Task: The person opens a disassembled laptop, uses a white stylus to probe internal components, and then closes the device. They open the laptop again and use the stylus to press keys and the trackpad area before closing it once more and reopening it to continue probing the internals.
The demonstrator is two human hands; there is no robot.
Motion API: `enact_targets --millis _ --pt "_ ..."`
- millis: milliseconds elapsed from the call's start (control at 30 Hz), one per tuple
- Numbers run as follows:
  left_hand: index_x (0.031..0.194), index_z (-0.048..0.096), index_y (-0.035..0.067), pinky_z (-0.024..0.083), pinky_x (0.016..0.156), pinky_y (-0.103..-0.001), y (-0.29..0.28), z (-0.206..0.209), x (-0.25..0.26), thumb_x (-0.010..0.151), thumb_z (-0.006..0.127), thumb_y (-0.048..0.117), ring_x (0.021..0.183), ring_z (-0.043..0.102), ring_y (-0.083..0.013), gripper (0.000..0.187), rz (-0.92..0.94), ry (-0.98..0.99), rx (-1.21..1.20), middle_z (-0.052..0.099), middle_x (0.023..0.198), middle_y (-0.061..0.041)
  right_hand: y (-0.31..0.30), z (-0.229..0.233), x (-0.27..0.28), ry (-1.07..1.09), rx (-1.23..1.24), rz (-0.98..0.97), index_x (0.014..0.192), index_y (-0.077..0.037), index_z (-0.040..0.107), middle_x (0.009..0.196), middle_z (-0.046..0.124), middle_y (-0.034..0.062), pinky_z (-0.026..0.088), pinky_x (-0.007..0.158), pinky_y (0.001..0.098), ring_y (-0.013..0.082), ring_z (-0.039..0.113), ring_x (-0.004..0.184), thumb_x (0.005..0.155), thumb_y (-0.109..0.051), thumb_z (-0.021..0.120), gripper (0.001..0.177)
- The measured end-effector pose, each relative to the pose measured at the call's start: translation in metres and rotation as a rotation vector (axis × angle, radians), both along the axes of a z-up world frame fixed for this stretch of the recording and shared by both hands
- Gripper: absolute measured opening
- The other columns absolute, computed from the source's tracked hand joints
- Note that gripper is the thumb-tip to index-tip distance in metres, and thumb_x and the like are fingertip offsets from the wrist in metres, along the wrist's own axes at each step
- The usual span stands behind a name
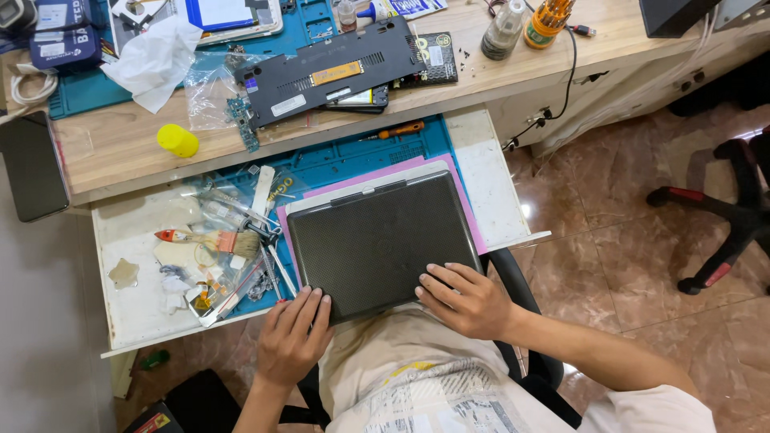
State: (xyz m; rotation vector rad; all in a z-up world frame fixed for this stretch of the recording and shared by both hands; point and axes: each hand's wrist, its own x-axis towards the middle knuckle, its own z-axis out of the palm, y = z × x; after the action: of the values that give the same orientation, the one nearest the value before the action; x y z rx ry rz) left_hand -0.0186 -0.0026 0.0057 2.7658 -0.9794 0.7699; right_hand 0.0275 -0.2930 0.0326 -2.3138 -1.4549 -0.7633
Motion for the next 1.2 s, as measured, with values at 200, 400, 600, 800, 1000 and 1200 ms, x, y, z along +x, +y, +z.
enact_targets --millis 200,400,600,800,1000,1200 --pt "0.094 0.066 0.002 0.048 0.079 -0.038 0.0 0.022 0.008 0.084 0.062 0.02 0.097 0.062 -0.0263 0.021 -0.06 0.005 -0.066 0.065 0.101 -0.015 -0.02 0.007 0.016 -0.024 -0.108 -0.087 0.098 -0.006 0.062 0.1 0.06 0.0132 0.048 0.081 0.0397 0.0298 0.06 0.095 0.09 -0.026 0.056 0.023" --pt "0.099 0.063 0.003 0.047 0.081 -0.038 0.019 0.07 0.035 0.08 0.065 0.025 0.097 0.061 -0.0256 0.03 -0.129 0.213 -0.08 0.063 0.107 -0.014 -0.048 0.012 0.057 0.321 0.115 0.175 0.124 -0.005 0.044 0.116 0.055 0.0169 0.047 0.092 0.0475 0.032 0.056 0.111 0.072 -0.072 0.052 0.085" --pt "0.102 0.067 0.01 0.053 0.073 -0.038 0.041 0.117 0.094 0.068 0.075 0.029 0.083 0.066 -0.0232 0.039 -0.087 0.488 -0.166 0.069 0.098 -0.006 -0.041 -0.013 0.109 0.779 0.589 0.122 0.134 -0.002 0.032 0.13 0.047 0.0153 0.035 0.111 0.0427 0.0276 0.045 0.126 0.077 -0.005 0.067 0.067" --pt "0.098 0.07 0.008 0.047 0.063 -0.027 0.048 0.125 0.145 0.076 0.07 0.027 0.068 0.064 -0.0134 0.028 0.022 0.519 -0.327 0.07 0.088 -0.004 -0.007 -0.042 0.139 0.775 0.647 -0.45 0.105 -0.007 0.053 0.103 0.055 0.0081 0.045 0.087 0.0319 0.023 0.056 0.098 0.062 -0.024 0.084 0.056" --pt "0.095 0.071 0.013 0.051 0.067 -0.027 0.051 0.108 0.173 0.083 0.071 0.027 0.077 0.066 -0.0221 0.019 0.164 0.513 -0.526 0.068 0.08 -0.006 0.004 -0.045 0.155 0.679 0.755 -0.431 0.099 0.001 0.04 0.086 0.061 0.0213 0.052 0.068 0.0468 0.0387 0.063 0.083 0.061 -0.013 0.085 0.061" --pt "0.09 0.068 0.009 0.049 0.056 -0.028 0.042 0.121 0.183 0.089 0.073 0.023 0.063 0.06 -0.0188 0.015 0.213 0.46 -0.72 0.054 0.06 -0.009 -0.006 -0.015 0.155 0.797 0.782 -0.379 0.116 -0.004 0.04 0.098 0.062 0.0186 0.052 0.075 0.0427 0.0336 0.062 0.092 0.056 -0.014 0.087 0.077"
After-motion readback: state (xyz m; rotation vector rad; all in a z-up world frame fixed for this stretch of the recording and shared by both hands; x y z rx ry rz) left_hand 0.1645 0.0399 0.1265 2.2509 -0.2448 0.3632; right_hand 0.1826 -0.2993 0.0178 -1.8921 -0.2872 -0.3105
